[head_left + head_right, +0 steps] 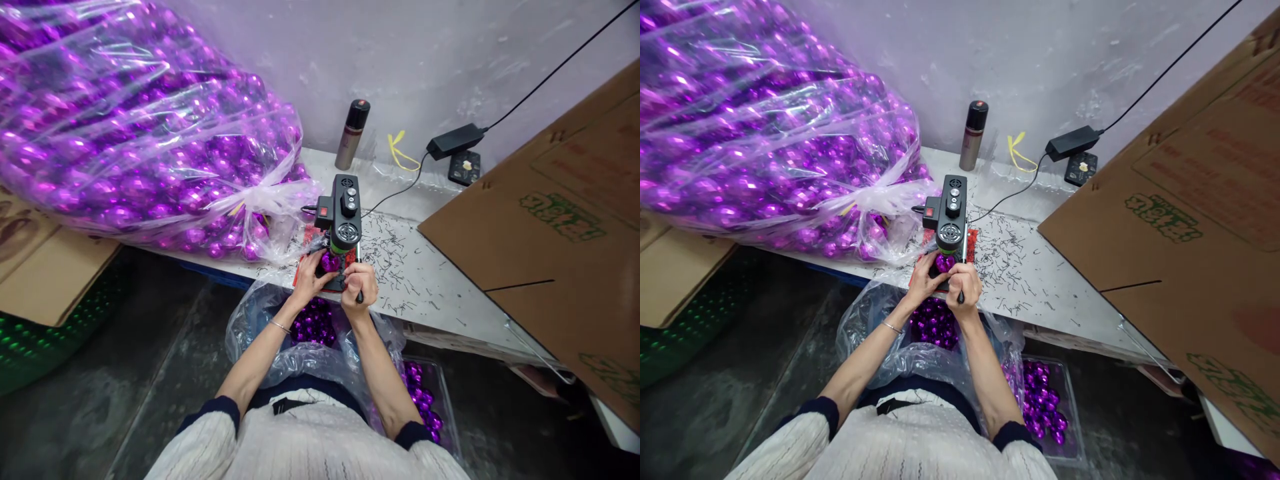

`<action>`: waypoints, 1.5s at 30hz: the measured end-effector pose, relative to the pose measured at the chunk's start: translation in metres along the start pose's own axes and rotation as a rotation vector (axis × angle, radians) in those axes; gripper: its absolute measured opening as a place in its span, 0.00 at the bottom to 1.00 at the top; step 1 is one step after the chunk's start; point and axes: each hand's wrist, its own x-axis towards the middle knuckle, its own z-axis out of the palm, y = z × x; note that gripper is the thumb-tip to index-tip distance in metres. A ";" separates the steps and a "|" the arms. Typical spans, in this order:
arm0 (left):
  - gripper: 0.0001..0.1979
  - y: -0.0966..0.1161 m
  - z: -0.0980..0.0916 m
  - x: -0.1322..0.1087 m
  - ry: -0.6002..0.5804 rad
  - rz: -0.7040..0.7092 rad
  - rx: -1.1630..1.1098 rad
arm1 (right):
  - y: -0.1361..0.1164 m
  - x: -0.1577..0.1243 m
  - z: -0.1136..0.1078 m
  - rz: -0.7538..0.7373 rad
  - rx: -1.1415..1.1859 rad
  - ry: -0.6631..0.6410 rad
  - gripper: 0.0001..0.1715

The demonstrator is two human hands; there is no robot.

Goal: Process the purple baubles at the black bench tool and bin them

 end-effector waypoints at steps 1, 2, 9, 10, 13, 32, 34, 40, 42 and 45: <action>0.31 0.000 0.000 0.000 -0.001 -0.001 0.002 | 0.001 0.000 0.001 -0.006 0.001 0.003 0.14; 0.31 0.000 0.000 0.000 -0.002 -0.001 0.002 | 0.002 -0.001 0.001 -0.008 0.008 0.007 0.15; 0.31 0.000 0.000 0.001 0.000 -0.011 -0.017 | 0.006 -0.008 0.007 0.048 0.141 0.044 0.13; 0.30 -0.001 0.001 0.001 0.002 -0.014 -0.016 | 0.005 -0.008 0.007 0.054 0.145 0.046 0.14; 0.29 -0.002 0.002 0.002 0.004 -0.016 -0.017 | 0.004 -0.008 0.009 0.066 0.158 0.051 0.13; 0.41 0.006 -0.018 -0.060 -0.125 0.142 0.133 | -0.038 0.065 -0.014 0.204 0.040 -0.082 0.19; 0.52 0.009 -0.026 -0.073 -0.210 0.200 0.188 | -0.035 0.059 -0.014 0.168 0.034 -0.068 0.19; 0.21 -0.014 -0.050 0.018 -0.054 -0.067 0.341 | -0.031 0.042 -0.011 0.119 0.019 -0.046 0.17; 0.16 -0.028 -0.054 0.067 -0.124 -0.261 0.458 | -0.031 0.042 -0.011 0.114 0.021 -0.050 0.17; 0.13 -0.041 -0.051 0.120 -0.153 -0.288 0.477 | -0.031 0.041 -0.013 0.108 0.017 -0.065 0.17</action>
